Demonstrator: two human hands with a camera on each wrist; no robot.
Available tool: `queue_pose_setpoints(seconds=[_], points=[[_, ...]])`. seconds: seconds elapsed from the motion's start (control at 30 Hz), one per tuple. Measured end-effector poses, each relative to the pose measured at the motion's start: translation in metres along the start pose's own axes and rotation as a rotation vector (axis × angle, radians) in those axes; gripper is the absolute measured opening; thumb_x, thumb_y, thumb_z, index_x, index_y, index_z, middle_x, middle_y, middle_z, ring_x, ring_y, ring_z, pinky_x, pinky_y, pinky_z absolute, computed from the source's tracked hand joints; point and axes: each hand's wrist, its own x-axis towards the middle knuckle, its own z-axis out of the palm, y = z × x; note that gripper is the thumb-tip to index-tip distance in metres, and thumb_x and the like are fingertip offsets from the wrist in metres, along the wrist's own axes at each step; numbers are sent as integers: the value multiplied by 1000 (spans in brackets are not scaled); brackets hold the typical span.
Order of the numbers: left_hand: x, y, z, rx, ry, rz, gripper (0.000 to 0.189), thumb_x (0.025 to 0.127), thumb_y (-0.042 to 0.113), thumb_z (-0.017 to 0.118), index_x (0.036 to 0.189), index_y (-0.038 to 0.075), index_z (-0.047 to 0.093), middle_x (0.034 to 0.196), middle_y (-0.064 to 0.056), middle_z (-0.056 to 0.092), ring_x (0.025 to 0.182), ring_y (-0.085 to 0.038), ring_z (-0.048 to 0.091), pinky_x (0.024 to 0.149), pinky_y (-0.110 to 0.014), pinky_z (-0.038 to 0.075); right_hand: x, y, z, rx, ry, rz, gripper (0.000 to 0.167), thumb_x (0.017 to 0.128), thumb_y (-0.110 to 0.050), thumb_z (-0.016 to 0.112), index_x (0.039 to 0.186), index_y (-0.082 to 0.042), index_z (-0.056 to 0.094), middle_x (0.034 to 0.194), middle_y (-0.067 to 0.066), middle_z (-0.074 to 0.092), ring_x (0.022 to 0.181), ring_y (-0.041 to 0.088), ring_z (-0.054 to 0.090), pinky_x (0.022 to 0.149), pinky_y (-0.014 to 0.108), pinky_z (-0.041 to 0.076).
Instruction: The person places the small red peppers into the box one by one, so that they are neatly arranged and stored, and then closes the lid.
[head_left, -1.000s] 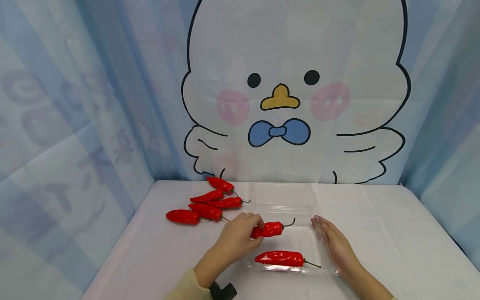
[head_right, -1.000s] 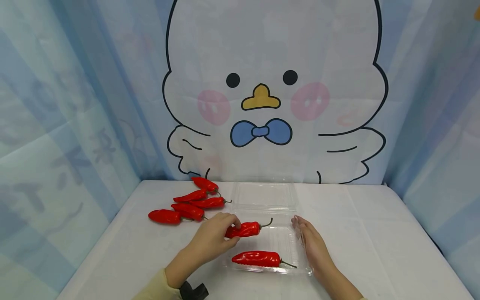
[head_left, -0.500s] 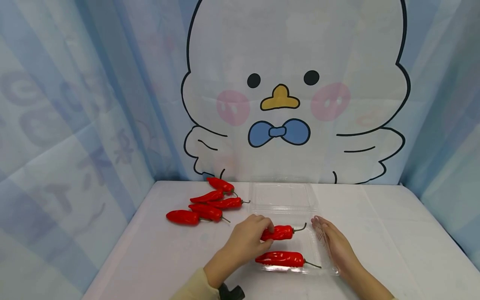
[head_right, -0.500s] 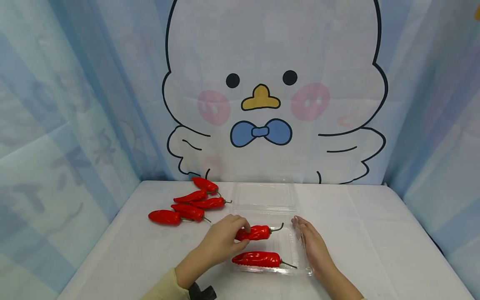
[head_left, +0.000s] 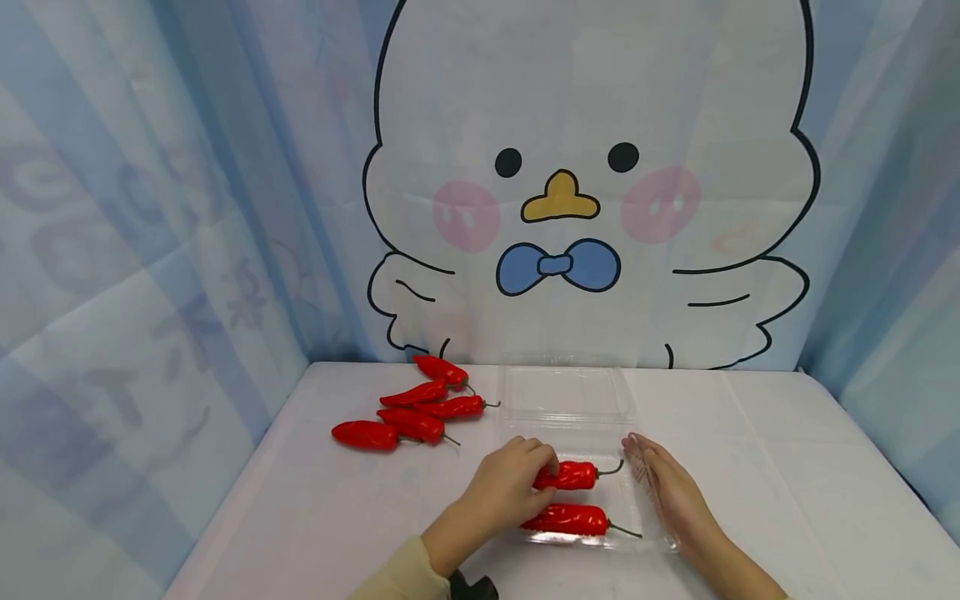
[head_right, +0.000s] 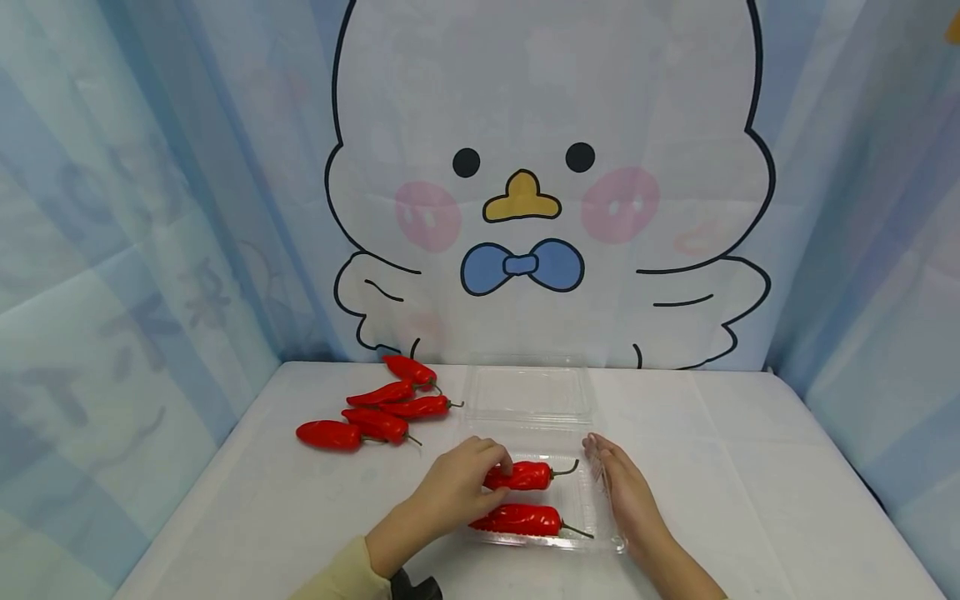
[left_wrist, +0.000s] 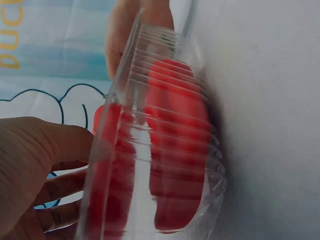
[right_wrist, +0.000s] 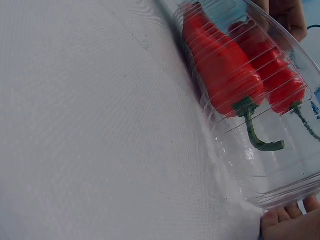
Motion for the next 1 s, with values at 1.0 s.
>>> queue_pose_setpoints(seconds=[1.0], points=[[3, -6, 14, -2, -88, 76, 26, 99, 47, 65, 101, 22, 75, 99, 10, 71, 89, -4, 57, 74, -18, 49, -1, 1, 0, -25, 8, -3, 59, 115, -35, 19, 163, 0, 17, 170, 12, 23, 154, 15, 22, 125, 34, 16]])
